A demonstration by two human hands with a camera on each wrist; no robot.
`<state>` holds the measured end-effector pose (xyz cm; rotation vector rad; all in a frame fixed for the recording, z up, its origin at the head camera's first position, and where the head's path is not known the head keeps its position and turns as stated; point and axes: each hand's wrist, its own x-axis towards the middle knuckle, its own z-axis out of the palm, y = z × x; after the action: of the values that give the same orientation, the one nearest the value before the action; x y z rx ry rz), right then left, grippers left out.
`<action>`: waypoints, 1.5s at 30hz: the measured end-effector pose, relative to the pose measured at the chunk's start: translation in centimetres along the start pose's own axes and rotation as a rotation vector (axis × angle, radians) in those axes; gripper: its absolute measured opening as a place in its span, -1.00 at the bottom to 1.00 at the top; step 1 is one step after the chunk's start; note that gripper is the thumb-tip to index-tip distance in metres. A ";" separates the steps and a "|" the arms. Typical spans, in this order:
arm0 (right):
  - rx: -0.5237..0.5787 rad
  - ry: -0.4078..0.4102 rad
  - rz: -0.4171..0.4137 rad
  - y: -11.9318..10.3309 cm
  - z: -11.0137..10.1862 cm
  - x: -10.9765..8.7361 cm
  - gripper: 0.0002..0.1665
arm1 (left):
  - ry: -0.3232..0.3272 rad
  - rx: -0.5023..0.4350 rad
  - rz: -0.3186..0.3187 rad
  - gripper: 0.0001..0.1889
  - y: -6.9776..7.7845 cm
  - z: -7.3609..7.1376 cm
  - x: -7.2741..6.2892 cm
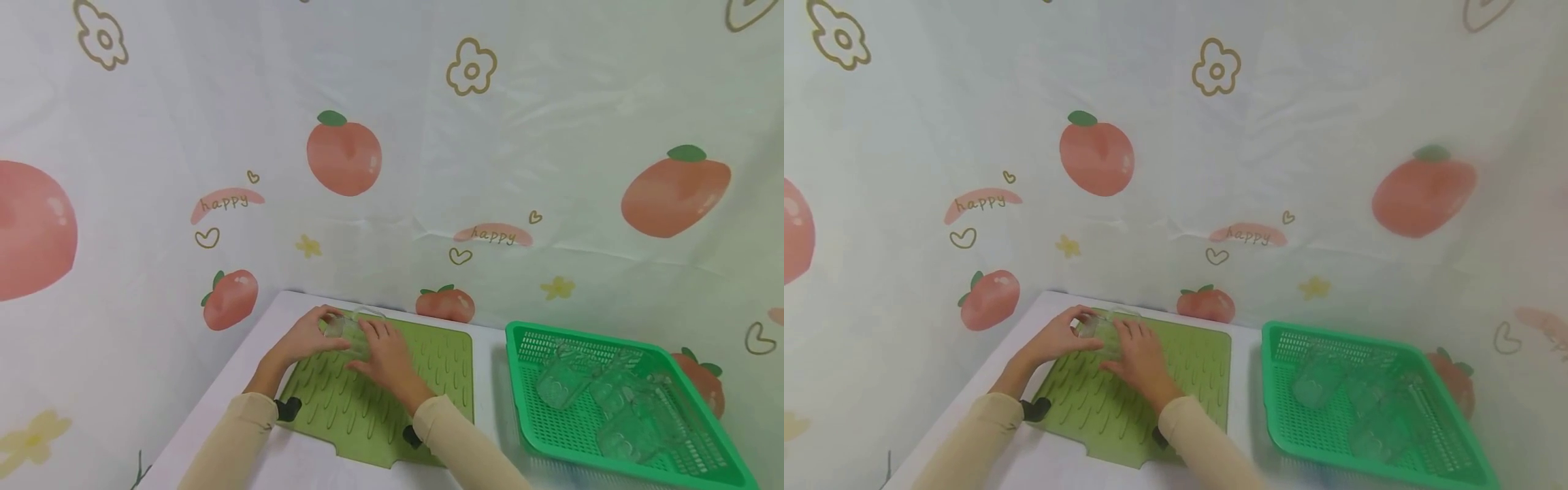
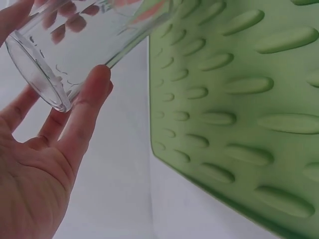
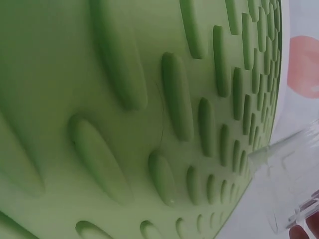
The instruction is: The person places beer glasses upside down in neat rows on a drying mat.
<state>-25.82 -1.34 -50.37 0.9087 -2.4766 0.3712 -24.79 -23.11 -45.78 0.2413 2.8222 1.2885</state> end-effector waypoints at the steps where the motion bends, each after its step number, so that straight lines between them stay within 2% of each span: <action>1: -0.009 -0.008 0.006 -0.1 0.0 0.0 0.13 | -0.001 0.001 0.003 -0.25 0.0 0.0 0.0; 3: -0.025 0.003 0.009 -0.1 0.1 0.1 0.11 | -0.011 0.002 0.014 -0.25 0.1 0.1 0.1; 7: -0.068 0.083 0.004 0.2 0.3 0.2 0.07 | -0.056 -0.027 0.015 -0.18 0.2 0.2 0.3; 10: -0.039 0.121 0.023 0.4 0.6 0.3 0.04 | -0.089 -0.055 -0.001 -0.06 0.0 -0.3 0.2; 12: 0.058 0.099 0.078 0.5 0.8 0.5 0.01 | -0.096 -0.035 0.003 0.02 -0.4 -0.6 0.1; 14: 0.189 0.061 0.167 0.5 0.8 0.6 -0.02 | -0.083 0.002 0.004 0.07 -1.1 -0.9 0.0; 17: 0.362 0.020 0.304 0.6 0.5 0.7 -0.06 | -0.037 0.109 -0.017 0.08 -2.4 -0.8 0.0; 20: 0.455 -0.010 0.390 0.9 0.4 0.8 -0.06 | -0.002 0.199 -0.072 0.05 -3.6 -0.6 -0.1; 23: 0.529 -0.043 0.448 1.1 0.5 0.8 -0.04 | -0.001 0.247 -0.118 0.02 -4.8 -0.2 -0.6; 27: 0.601 -0.078 0.521 1.3 0.6 1.1 -0.04 | -0.007 0.295 -0.137 0.01 -6.0 0.3 -1.2; 33: 0.670 -0.107 0.548 1.0 0.8 2.1 -0.09 | -0.008 0.375 -0.164 0.03 -7.6 0.8 -2.0; 40: 0.782 -0.109 0.556 0.5 1.7 3.3 -0.06 | -0.019 0.401 -0.139 0.01 -7.8 0.9 -2.2; 45: 0.807 -0.130 0.560 0.4 2.2 4.4 -0.05 | -0.025 0.416 -0.139 0.02 -7.9 0.8 -1.9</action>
<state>-29.77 -4.26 -50.01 0.4722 -2.6799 1.6209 -23.81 -27.89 -52.34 0.0660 2.9929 0.6597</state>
